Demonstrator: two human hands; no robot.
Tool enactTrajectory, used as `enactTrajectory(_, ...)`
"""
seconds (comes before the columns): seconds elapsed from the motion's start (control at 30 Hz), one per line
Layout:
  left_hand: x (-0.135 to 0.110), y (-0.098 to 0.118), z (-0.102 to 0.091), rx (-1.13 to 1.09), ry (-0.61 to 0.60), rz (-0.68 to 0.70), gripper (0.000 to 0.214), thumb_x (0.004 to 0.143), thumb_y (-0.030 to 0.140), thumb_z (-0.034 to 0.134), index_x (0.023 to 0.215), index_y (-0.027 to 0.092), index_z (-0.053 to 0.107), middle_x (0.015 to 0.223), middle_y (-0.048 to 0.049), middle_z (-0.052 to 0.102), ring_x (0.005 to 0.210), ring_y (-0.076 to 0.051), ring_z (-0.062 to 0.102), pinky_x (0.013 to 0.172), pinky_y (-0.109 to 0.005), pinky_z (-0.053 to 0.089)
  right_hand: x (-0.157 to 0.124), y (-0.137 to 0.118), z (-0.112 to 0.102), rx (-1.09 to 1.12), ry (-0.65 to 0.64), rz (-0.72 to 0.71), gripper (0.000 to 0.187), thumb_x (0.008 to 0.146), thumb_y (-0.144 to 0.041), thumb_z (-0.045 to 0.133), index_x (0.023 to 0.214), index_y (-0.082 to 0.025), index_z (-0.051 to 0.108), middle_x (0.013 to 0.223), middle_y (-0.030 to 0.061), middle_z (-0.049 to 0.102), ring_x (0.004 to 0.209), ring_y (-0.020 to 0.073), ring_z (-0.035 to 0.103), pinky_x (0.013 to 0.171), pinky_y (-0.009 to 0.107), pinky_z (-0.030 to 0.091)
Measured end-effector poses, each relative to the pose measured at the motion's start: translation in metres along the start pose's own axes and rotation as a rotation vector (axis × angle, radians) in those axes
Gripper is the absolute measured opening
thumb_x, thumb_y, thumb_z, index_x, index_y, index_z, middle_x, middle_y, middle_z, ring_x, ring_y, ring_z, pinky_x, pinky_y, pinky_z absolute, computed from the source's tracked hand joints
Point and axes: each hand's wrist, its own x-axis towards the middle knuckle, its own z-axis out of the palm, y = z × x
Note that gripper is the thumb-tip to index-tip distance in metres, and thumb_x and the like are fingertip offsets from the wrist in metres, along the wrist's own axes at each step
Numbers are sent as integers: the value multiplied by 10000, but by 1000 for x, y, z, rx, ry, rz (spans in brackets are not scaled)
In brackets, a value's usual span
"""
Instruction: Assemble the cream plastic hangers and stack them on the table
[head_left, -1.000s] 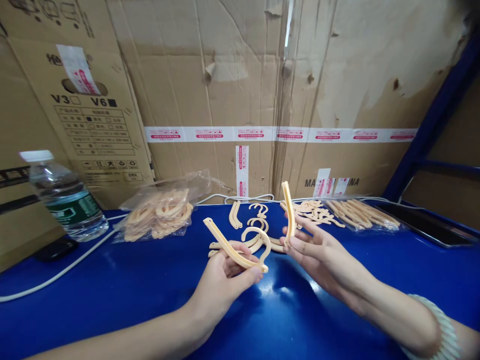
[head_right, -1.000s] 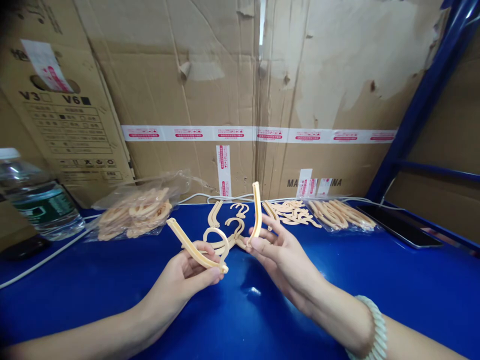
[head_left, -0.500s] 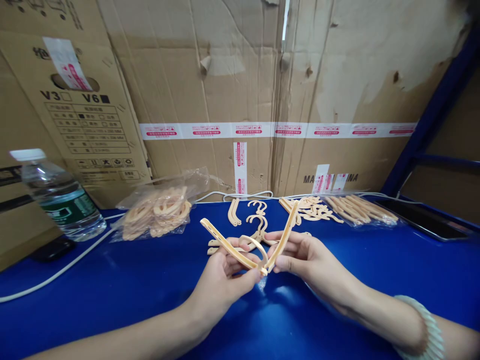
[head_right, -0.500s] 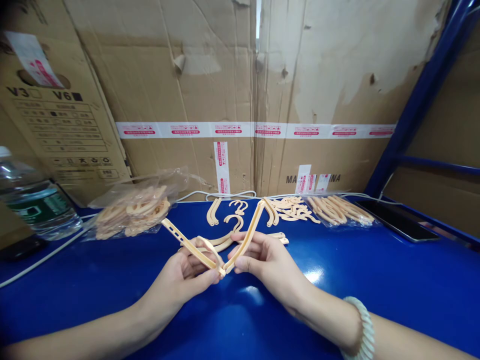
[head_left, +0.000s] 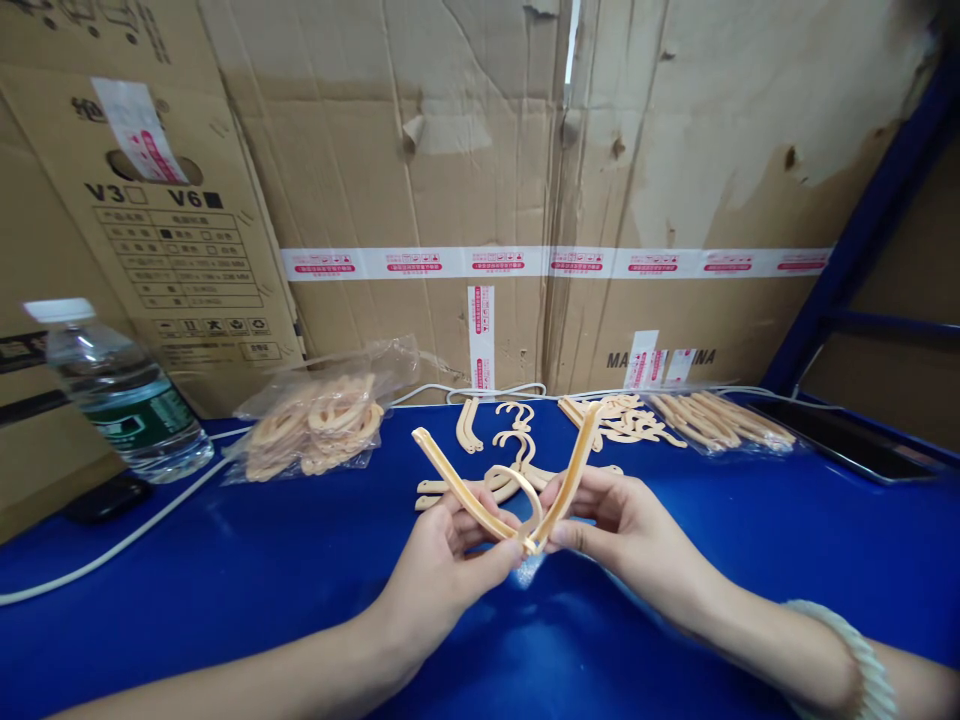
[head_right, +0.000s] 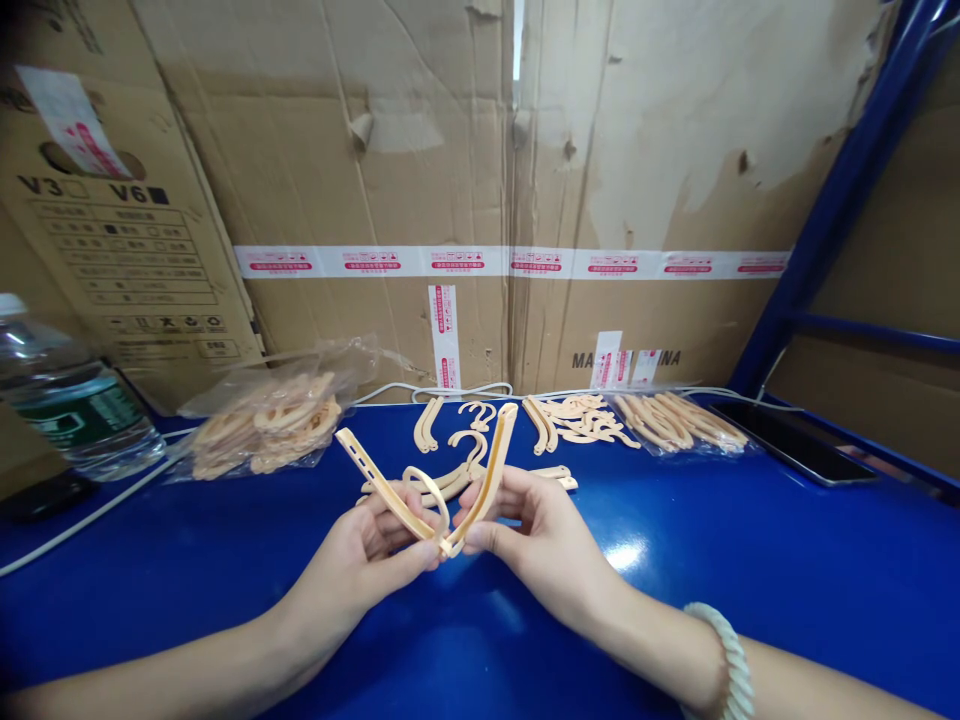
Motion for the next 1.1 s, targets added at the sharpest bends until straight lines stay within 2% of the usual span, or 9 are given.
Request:
enactTrajectory(0.1, 0, -1, -1, 13, 20, 6, 387, 615, 201, 817, 816, 197, 487, 760, -9, 735, 767, -168, 687, 758, -279, 518, -1, 0, 0, -49, 22, -24, 234, 670, -296, 818, 786, -179, 653, 774, 22, 700, 754, 177, 665, 732, 304, 550)
enactTrajectory(0.57, -1, -4, 0, 44, 60, 31, 345, 641, 208, 792, 820, 194, 497, 782, -25, 751, 818, -195, 705, 805, -312, 526, -6, 5, 6, -141, 96, -86, 183, 732, -299, 765, 769, -183, 628, 804, 21, 666, 781, 171, 654, 689, 278, 552)
enactTrajectory(0.73, -1, -1, 2, 64, 83, 50, 338, 623, 176, 797, 798, 186, 507, 738, -9, 735, 784, -179, 697, 789, -294, 528, -6, 4, 8, -162, 135, -118, 192, 721, -296, 764, 730, -180, 612, 789, 17, 663, 737, 159, 654, 676, 273, 559)
enactTrajectory(0.83, -1, 3, 2, 57, 89, 56, 341, 617, 166, 801, 793, 182, 510, 721, -3, 730, 751, -164, 691, 751, -270, 529, -5, 1, 9, -110, 132, -86, 218, 702, -304, 783, 773, -180, 620, 800, 17, 672, 742, 162, 662, 665, 273, 576)
enactTrajectory(0.97, 3, 11, -6, 30, 62, 97, 318, 635, 180, 809, 764, 174, 519, 645, 16, 702, 650, -121, 659, 653, -209, 510, 3, -9, -5, -13, 87, -20, 308, 618, -294, 851, 785, -170, 625, 770, 12, 681, 712, 164, 672, 642, 270, 589)
enactTrajectory(1.1, 17, 23, -22, -55, 126, 142, 303, 643, 192, 827, 765, 156, 552, 630, 19, 682, 616, -88, 631, 636, -172, 510, 17, -22, -39, -61, 120, -100, 296, 613, -308, 860, 769, -172, 649, 691, -6, 656, 600, 130, 643, 577, 240, 564)
